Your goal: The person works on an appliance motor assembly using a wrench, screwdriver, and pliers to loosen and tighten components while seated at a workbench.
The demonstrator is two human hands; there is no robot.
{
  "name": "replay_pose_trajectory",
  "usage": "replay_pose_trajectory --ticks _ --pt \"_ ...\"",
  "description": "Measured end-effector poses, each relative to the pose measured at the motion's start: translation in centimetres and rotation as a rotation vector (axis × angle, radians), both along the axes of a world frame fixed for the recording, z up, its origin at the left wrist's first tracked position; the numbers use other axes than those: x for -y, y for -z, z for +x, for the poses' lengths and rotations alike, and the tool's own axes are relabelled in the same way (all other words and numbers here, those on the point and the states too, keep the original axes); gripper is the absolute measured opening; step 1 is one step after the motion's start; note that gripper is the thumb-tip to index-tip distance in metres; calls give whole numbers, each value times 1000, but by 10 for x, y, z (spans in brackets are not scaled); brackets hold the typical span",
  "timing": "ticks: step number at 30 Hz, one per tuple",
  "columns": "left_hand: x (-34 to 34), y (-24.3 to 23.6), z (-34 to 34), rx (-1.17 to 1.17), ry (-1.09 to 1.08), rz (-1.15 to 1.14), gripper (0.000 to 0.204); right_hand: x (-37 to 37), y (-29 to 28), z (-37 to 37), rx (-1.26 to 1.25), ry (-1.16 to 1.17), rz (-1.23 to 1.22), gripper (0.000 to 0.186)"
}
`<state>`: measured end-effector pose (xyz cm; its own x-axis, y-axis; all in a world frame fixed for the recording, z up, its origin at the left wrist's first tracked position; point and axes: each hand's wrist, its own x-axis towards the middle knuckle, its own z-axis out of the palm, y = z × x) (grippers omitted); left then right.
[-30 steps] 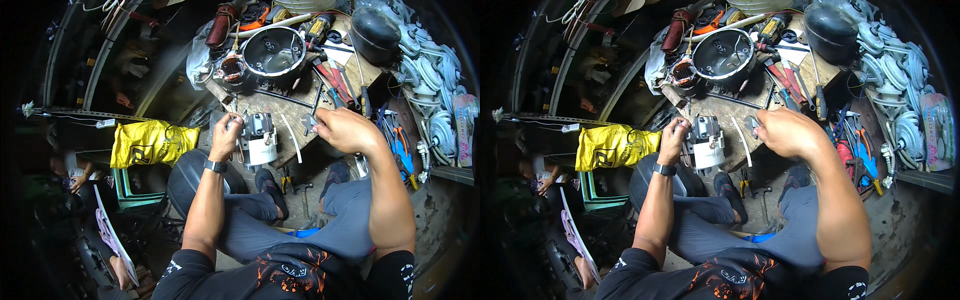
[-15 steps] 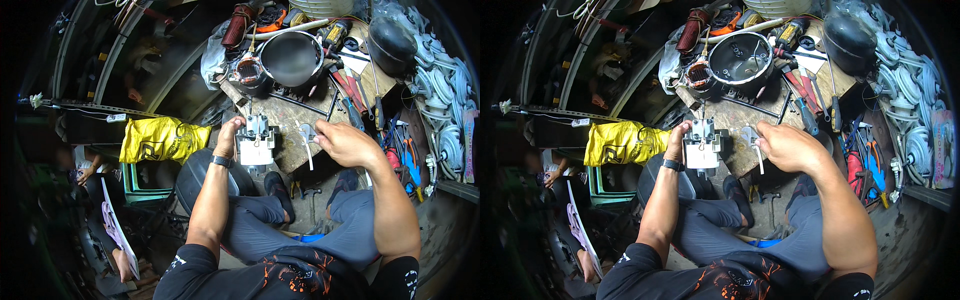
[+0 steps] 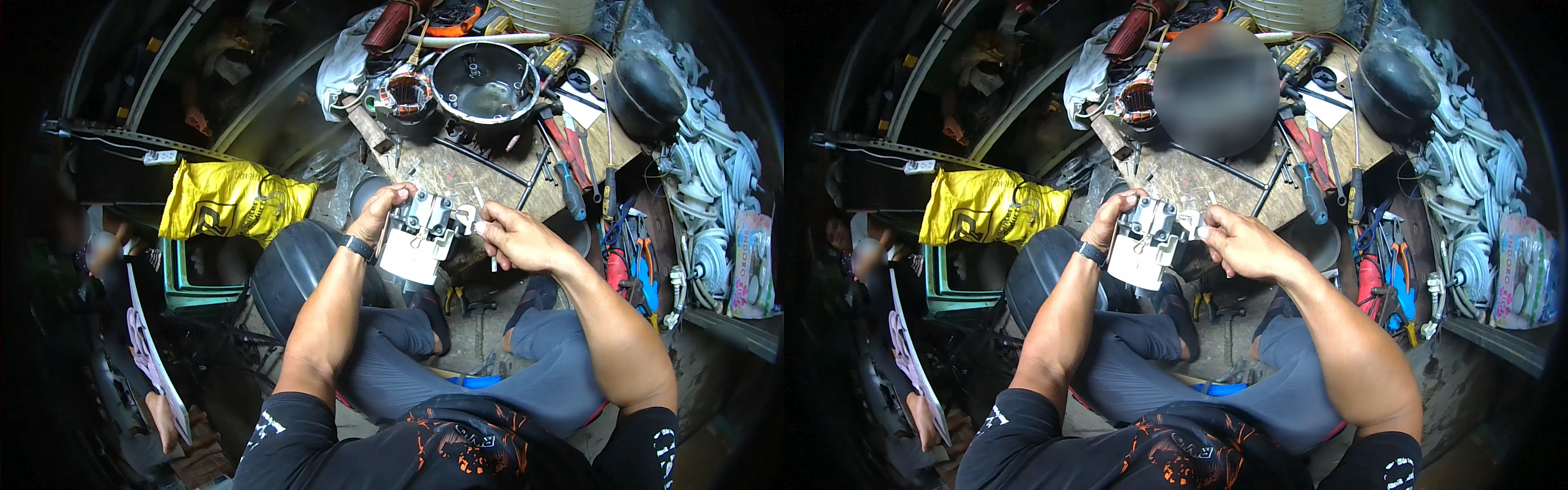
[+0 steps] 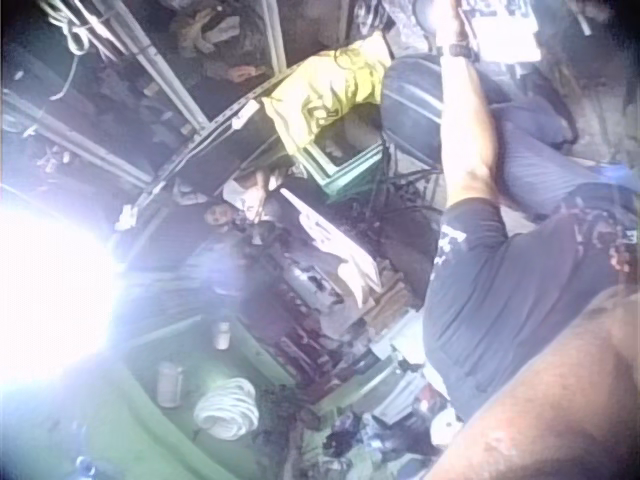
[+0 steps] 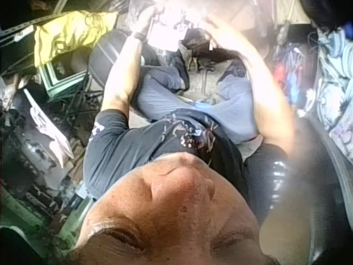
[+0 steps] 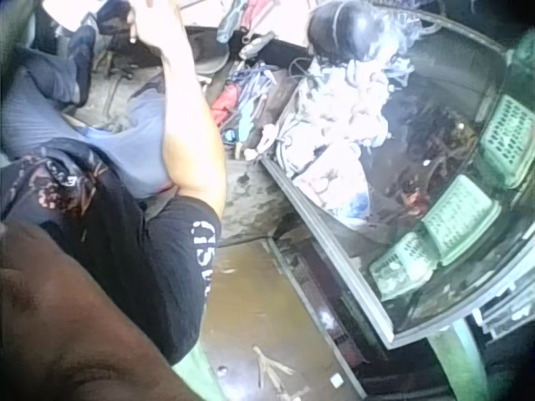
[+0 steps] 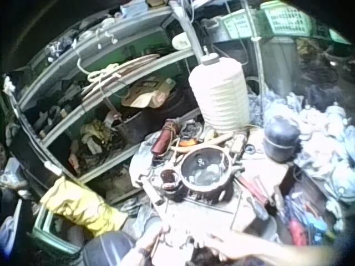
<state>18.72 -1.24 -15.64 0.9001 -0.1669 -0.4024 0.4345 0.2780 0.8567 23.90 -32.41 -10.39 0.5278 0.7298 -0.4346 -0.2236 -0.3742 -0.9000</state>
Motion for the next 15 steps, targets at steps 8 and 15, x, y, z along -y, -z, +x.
replay_pose_trajectory --ticks 8,15 --pt "-1 1 -4 -45 -42 -41 37 -13 3 -5 36 8 38 23" --pt "-7 10 5 77 79 71 35 -12 -8 -2 49 -12 12 21"
